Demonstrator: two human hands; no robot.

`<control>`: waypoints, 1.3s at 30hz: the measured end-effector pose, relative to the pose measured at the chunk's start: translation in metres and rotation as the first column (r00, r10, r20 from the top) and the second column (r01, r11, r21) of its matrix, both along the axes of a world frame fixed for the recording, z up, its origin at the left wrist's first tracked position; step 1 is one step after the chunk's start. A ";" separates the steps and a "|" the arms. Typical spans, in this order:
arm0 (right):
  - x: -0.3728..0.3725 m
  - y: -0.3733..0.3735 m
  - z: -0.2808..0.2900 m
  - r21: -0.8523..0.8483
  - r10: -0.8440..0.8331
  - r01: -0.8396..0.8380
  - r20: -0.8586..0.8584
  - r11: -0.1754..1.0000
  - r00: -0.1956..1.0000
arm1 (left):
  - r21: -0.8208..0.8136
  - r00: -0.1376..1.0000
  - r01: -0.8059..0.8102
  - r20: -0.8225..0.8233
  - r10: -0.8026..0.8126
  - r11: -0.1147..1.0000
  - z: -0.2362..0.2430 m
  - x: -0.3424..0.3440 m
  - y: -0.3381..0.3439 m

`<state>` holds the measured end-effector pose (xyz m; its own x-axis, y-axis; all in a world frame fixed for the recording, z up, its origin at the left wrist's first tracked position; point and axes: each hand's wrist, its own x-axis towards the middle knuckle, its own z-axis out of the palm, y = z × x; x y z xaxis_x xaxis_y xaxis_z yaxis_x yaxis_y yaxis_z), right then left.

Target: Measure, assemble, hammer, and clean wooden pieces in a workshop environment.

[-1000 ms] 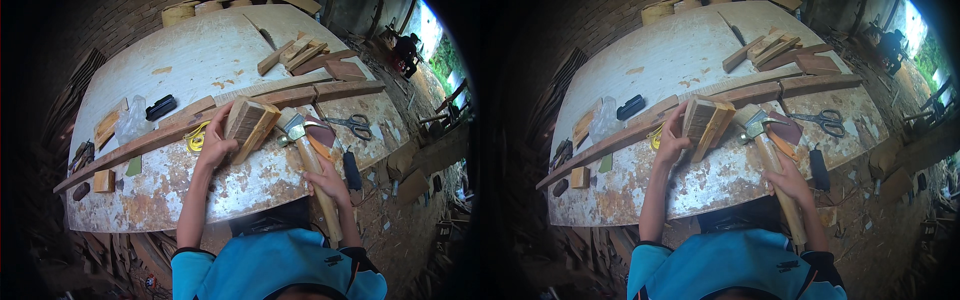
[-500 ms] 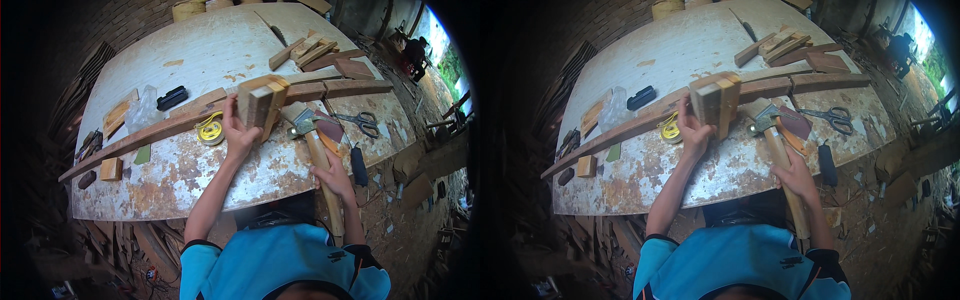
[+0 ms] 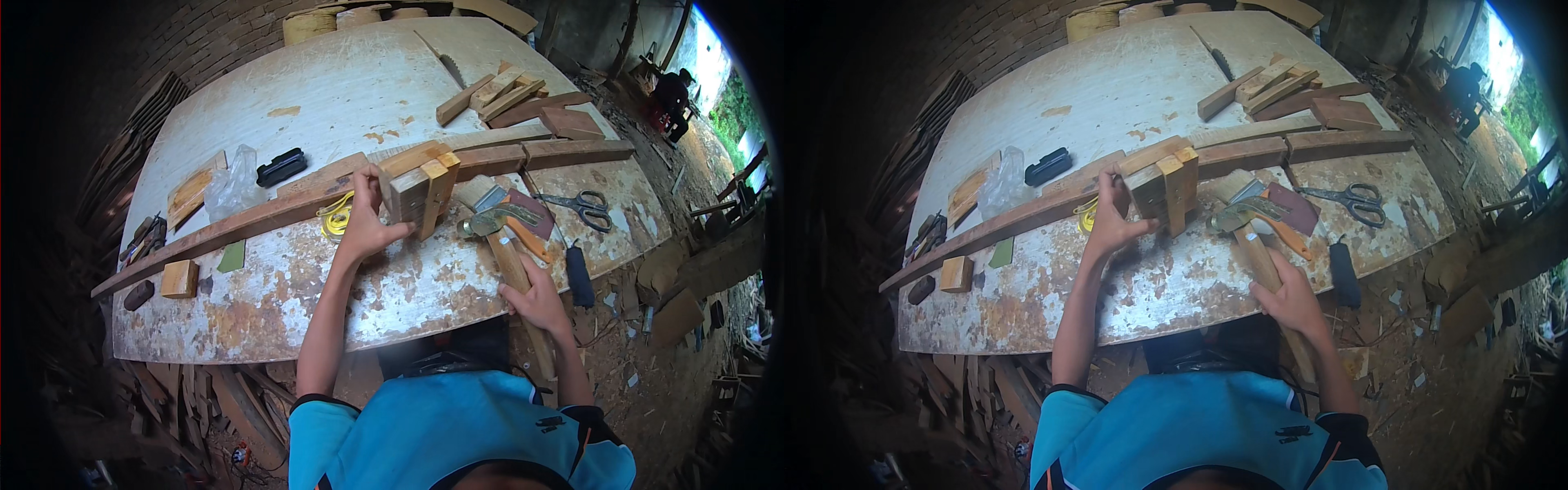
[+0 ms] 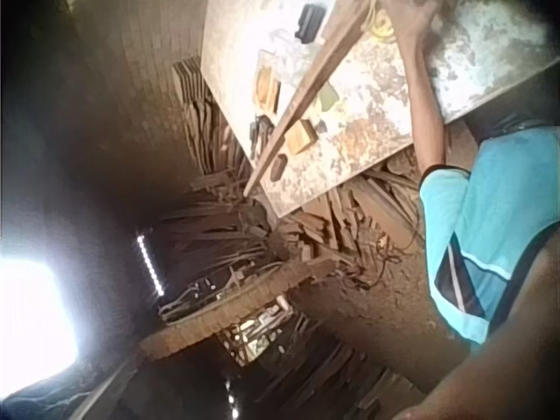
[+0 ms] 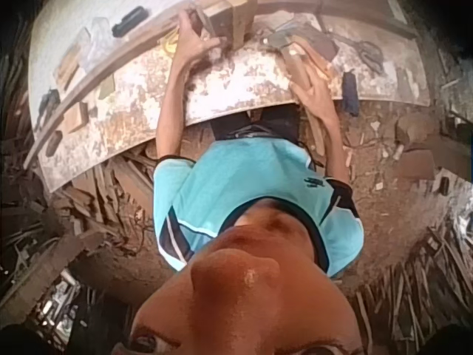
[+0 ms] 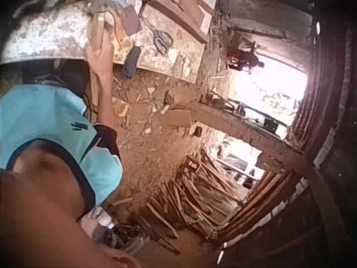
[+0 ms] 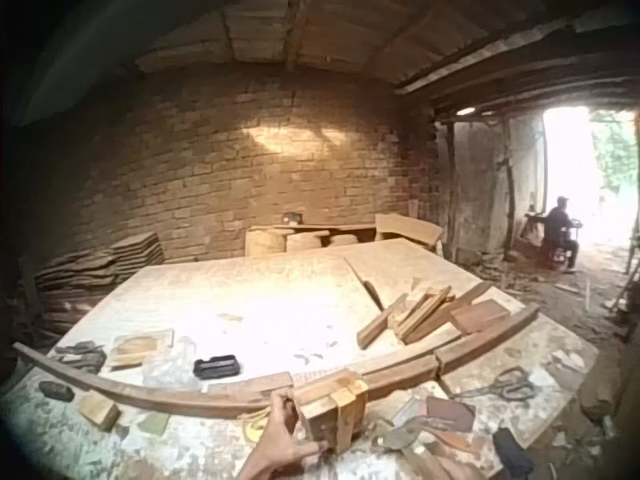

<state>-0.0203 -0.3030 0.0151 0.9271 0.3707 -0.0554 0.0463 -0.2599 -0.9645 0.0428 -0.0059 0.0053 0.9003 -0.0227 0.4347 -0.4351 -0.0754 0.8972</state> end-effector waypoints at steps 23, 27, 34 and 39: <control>-0.016 0.020 0.086 -0.311 0.195 -0.090 0.326 0.946 0.925 | 0.178 0.959 -0.265 -0.054 0.278 0.948 0.020 -0.013 -0.010; -0.017 0.021 0.111 -0.261 0.133 -0.054 0.294 0.964 0.947 | 0.256 0.968 -0.214 -0.075 0.240 0.943 0.028 -0.014 -0.008; -0.008 0.024 0.098 -0.323 0.163 -0.036 0.375 0.946 0.912 | 0.255 0.976 -0.166 -0.097 0.196 0.952 0.031 -0.017 -0.014; -0.003 0.020 0.127 -0.410 0.203 -0.162 0.057 0.898 0.978 | 0.303 0.971 -0.182 -0.097 0.220 0.935 0.032 -0.024 -0.013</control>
<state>-0.0234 -0.2825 0.1422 0.8536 0.4991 -0.1492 0.2173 -0.6015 -0.7688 0.0191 -0.0193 0.0374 0.9463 0.0562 0.3182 -0.2678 -0.4145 0.8697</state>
